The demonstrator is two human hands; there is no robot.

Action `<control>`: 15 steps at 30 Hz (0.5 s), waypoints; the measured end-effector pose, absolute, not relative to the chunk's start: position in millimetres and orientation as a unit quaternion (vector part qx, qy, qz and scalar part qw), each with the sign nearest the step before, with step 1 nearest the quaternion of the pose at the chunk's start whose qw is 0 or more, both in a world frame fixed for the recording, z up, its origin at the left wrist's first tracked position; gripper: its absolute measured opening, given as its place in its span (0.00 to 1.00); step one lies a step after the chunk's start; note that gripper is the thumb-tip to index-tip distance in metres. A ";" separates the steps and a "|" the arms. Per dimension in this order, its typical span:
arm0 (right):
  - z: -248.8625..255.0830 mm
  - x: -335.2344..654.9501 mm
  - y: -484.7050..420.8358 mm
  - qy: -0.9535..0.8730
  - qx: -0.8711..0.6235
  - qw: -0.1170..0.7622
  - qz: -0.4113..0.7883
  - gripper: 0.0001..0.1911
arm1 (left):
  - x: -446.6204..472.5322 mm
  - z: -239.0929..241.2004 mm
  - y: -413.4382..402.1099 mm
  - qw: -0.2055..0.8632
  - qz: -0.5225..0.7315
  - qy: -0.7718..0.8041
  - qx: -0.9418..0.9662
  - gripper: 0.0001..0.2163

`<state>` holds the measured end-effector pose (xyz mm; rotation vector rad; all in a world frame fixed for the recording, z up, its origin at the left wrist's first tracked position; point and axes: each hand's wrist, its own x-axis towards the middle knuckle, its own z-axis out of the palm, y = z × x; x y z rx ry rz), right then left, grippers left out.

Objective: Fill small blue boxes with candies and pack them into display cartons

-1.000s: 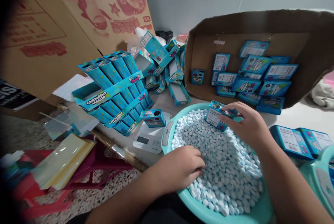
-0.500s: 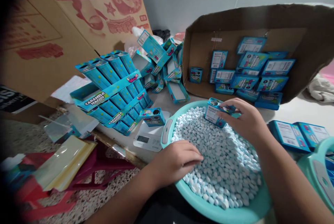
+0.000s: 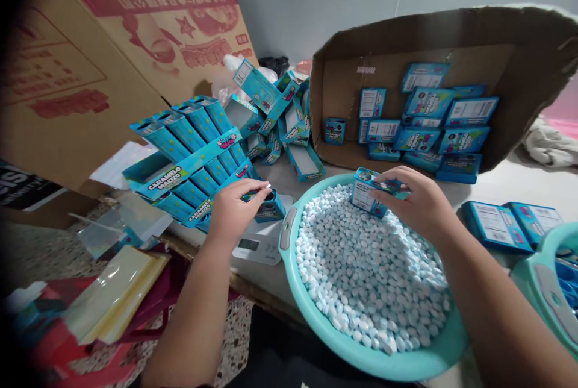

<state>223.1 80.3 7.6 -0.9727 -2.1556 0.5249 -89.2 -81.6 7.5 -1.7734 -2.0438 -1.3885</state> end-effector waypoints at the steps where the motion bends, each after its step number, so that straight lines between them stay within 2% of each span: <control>1: 6.8 223.0 80.5 -0.831 -0.377 0.353 0.208 0.12 | -92.8 4.4 -79.9 0.053 -0.449 -0.677 -0.581 0.03; 15: 7.6 223.4 79.6 -0.828 -0.377 0.351 0.223 0.11 | -101.2 -3.7 -87.8 0.041 -0.369 -0.660 -0.653 0.08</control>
